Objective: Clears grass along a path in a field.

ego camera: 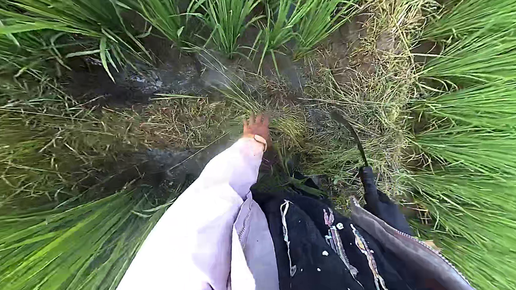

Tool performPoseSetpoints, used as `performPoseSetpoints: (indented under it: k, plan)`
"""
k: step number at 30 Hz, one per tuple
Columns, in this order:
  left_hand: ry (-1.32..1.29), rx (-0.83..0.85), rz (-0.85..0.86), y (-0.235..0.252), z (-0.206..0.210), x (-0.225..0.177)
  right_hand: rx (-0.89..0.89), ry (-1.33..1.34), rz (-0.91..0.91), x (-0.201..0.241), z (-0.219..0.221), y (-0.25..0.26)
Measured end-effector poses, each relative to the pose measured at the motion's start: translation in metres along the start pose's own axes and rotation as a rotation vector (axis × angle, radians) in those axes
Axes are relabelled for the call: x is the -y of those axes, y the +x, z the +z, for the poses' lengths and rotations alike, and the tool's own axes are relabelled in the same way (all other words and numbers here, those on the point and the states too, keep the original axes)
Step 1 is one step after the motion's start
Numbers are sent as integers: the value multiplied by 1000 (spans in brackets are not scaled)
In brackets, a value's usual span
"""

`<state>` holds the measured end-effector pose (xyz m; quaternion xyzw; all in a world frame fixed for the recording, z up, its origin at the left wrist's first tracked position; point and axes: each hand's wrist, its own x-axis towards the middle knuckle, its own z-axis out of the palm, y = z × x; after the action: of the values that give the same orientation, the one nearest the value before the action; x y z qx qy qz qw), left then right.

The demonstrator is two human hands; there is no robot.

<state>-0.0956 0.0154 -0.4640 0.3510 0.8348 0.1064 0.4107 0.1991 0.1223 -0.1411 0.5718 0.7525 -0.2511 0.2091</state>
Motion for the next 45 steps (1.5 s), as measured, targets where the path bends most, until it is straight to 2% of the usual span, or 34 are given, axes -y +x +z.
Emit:
performPoseSetpoints:
  k: [1,2,3,5,7,9,11,14,18,23,30,33,38,42,45]
  plan:
    - [-21,-24,-55,-20,-6,26,198,28,173,31,-13,10]
    - [-40,-53,-125,-42,-12,57,249,-13,188,59,-15,16]
    - [-55,-85,-213,-68,-14,90,260,-118,85,80,-13,19]
    - [-109,-160,-426,-135,-16,163,146,-294,-292,100,12,30]
    - [-188,-247,-672,-219,-14,231,382,-403,-256,170,11,32]
    - [-262,-350,-913,-312,-10,283,473,-426,-263,223,24,35]
    - [-322,-439,-1138,-405,7,322,477,-496,-361,243,57,72]
    - [-433,-548,-1498,-525,52,347,426,-733,-496,270,116,140]
    - [-651,-645,-1838,-625,111,323,406,-947,-590,327,140,142]
    - [-792,-605,-2103,-664,173,271,303,-1041,-639,370,154,114]
    - [-927,-510,-2273,-691,225,236,345,-1183,-726,429,163,65]
    - [-908,-520,-2337,-697,247,234,327,-1217,-757,444,184,68]
    - [-972,-581,-2343,-700,253,209,275,-1288,-861,478,207,57]
    - [-1111,-537,-2364,-687,249,182,255,-1355,-899,499,212,50]
    - [-1165,-550,-2352,-676,269,159,237,-1396,-938,506,220,49]
